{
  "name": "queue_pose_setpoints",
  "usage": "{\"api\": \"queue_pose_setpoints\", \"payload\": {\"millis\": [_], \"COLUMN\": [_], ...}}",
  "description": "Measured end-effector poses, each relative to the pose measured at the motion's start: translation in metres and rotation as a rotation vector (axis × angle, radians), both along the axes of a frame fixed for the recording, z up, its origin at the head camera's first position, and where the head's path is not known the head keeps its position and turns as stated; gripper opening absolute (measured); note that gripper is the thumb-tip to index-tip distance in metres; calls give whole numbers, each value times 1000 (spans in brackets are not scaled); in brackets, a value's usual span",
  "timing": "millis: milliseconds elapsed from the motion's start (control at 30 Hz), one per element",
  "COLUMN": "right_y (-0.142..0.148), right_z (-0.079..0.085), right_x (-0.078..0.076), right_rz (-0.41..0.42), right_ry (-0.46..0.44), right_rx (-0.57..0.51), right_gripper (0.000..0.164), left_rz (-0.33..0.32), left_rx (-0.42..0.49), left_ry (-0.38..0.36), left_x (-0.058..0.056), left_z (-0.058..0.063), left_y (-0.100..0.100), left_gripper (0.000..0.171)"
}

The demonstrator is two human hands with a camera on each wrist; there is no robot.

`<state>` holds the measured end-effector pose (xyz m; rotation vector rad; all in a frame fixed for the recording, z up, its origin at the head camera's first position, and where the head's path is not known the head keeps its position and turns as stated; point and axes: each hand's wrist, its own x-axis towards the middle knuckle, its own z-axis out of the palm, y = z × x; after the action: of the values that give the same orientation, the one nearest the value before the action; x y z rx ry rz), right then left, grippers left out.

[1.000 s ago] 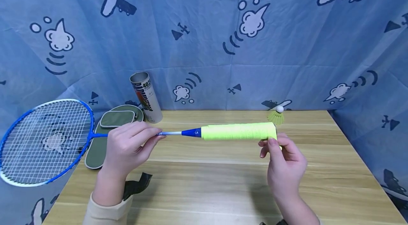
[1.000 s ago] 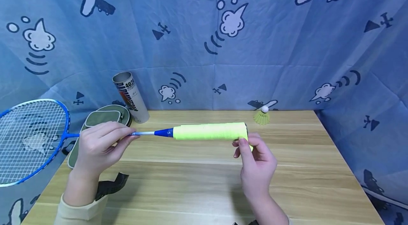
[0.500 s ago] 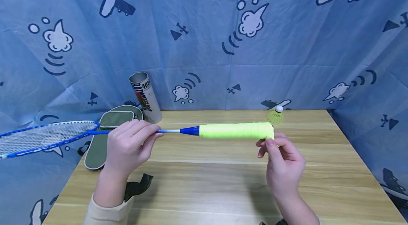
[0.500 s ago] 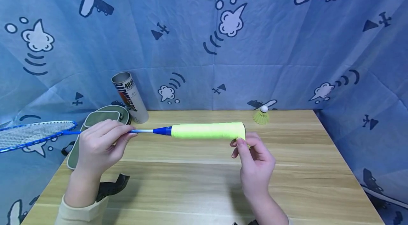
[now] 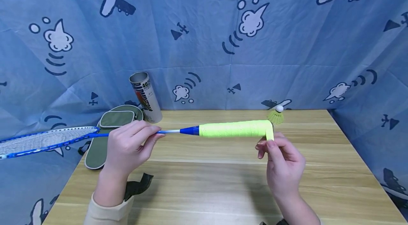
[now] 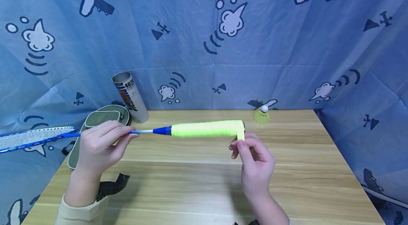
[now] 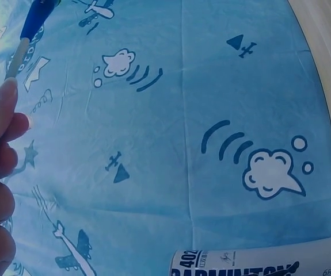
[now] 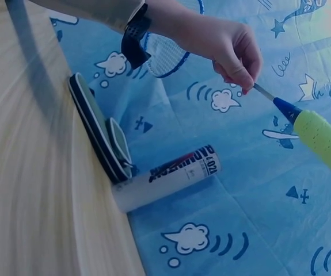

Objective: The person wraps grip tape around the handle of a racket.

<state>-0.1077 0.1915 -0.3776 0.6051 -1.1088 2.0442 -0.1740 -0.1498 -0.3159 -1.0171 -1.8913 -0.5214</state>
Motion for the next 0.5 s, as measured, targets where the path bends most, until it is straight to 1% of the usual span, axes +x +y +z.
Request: {"api": "queue_pose_setpoints", "payload": {"millis": [100, 200, 333, 433, 500], "right_y": [0, -1, -2, -3, -3], "right_z": [0, 1, 2, 2, 3], "right_x": [0, 0, 0, 0, 0], "right_rz": [-6, -29, -65, -99, -123], "right_ry": [-20, -55, -93, -115, -129], "right_rx": [-12, -39, -62, -51, -42], "right_gripper": [19, 15, 9, 10, 12], "left_rz": [-9, -19, -21, -29, -39], "left_rx": [10, 9, -18, -25, -18], "left_ry": [10, 15, -16, -45, -49], "left_x": [0, 0, 1, 1, 0], "left_z": [0, 0, 0, -1, -1], "left_y": [0, 0, -1, -1, -2], "left_gripper": [32, 32, 31, 29, 28]}}
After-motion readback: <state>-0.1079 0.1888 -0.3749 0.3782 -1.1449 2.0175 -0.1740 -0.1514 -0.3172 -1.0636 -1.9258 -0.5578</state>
